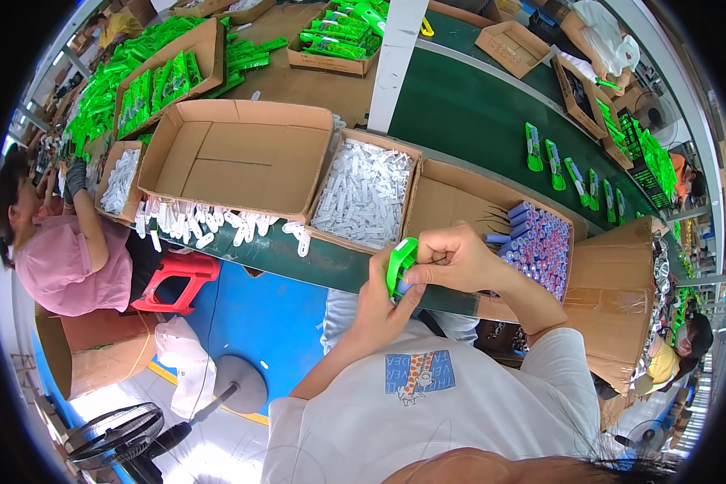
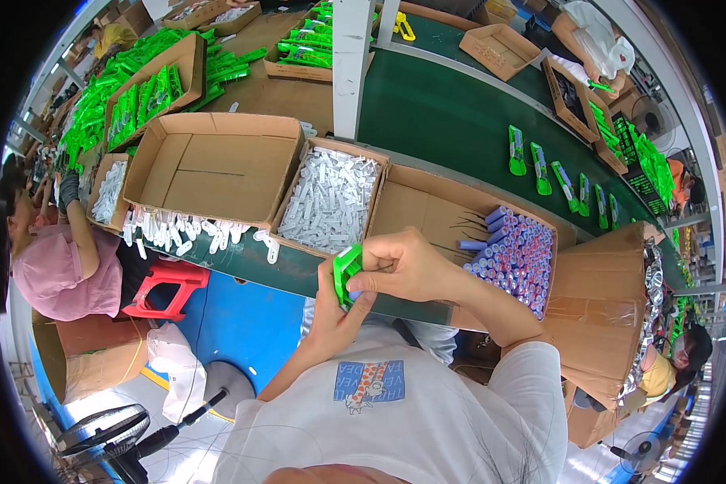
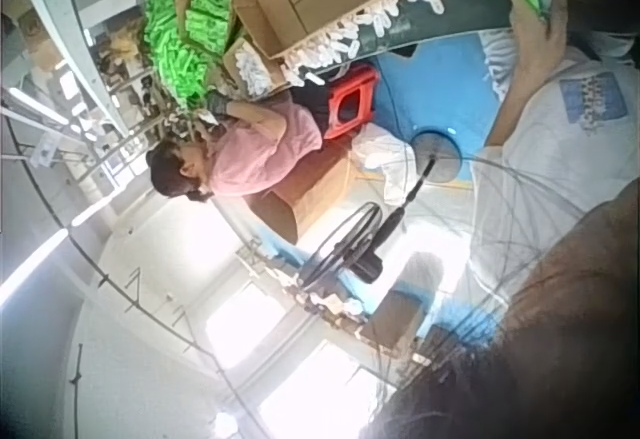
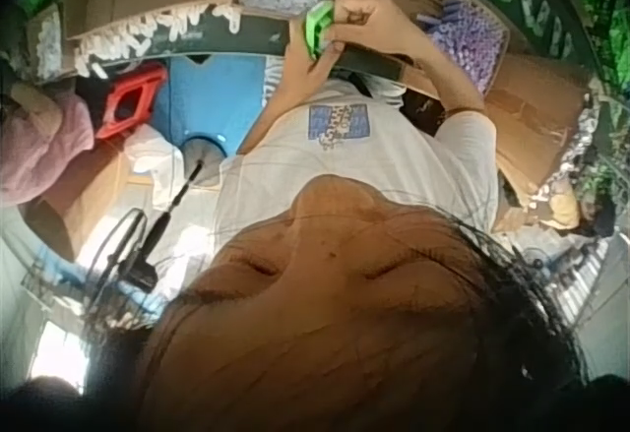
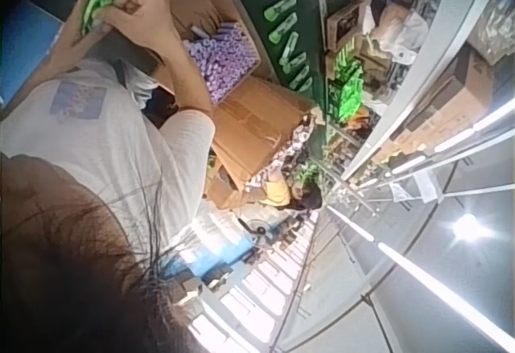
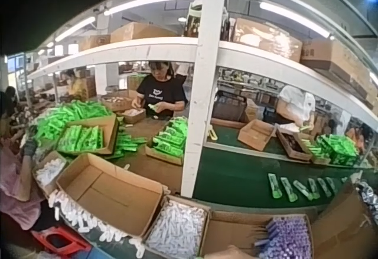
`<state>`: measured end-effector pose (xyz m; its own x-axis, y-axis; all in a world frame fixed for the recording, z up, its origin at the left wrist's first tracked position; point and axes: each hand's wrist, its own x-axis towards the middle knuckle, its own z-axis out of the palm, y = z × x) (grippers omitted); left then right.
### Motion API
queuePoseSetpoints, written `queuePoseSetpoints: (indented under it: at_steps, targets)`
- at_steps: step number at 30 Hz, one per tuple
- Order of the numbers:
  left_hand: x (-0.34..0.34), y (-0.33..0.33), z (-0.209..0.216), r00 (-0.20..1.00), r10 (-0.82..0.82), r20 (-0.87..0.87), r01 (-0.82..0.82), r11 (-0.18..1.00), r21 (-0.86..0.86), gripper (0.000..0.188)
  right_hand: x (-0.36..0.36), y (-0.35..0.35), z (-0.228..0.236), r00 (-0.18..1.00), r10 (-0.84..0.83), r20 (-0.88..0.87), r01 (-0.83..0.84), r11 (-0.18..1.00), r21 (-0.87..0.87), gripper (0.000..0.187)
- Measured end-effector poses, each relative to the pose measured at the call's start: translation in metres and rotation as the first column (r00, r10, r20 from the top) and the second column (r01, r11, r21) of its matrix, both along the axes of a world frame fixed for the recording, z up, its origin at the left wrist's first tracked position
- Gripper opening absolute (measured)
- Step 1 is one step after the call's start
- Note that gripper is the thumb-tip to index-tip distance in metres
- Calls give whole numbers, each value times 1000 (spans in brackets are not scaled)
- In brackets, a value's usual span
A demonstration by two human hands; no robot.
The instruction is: Insert batteries into handheld fan housings and place the assembled units onto a conveyor belt.
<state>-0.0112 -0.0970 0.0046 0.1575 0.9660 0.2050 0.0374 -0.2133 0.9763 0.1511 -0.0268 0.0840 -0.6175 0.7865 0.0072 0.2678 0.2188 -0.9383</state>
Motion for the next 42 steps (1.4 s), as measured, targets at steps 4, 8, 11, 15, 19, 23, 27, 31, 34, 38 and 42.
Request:
queuePoseSetpoints:
  at_steps: [4,8,11,15,19,23,27,31,34,38,42]
  targets:
    - [0,-3,-7,998,-53,37,52,998,34,57,2,-8,-9,989,19,-147,-24,999,-33,32]
    - [3,-7,-9,992,-96,88,91,995,49,56,0,-13,-15,986,46,-160,5,952,306,31]
    - [6,-9,-15,990,-103,97,103,995,4,55,0,-14,-29,997,54,-48,-8,748,664,29]
    - [10,-10,-12,917,-118,380,213,952,-218,45,-3,-10,-27,999,18,39,-42,543,839,18]
    - [8,0,-3,804,-63,591,280,917,-284,32,8,3,-7,971,-225,-78,231,810,539,21]
    - [5,11,1,802,121,585,195,873,-448,32,26,4,-14,934,-341,106,296,904,307,25]
    - [34,39,1,804,117,583,103,938,-331,52,17,-13,-38,987,-105,118,108,994,-19,32]
    - [49,55,3,857,-125,499,164,986,-33,71,40,22,-50,937,-309,-164,304,951,-53,40]
    - [39,50,-8,970,-59,234,74,996,-58,64,112,130,-67,840,-534,-97,543,822,170,49]
    - [35,47,-12,999,-13,30,18,988,-152,19,244,250,-123,397,-898,187,752,436,494,42]
    - [44,52,-21,998,-67,-6,65,986,-156,14,307,249,-168,133,-793,595,690,505,519,37]
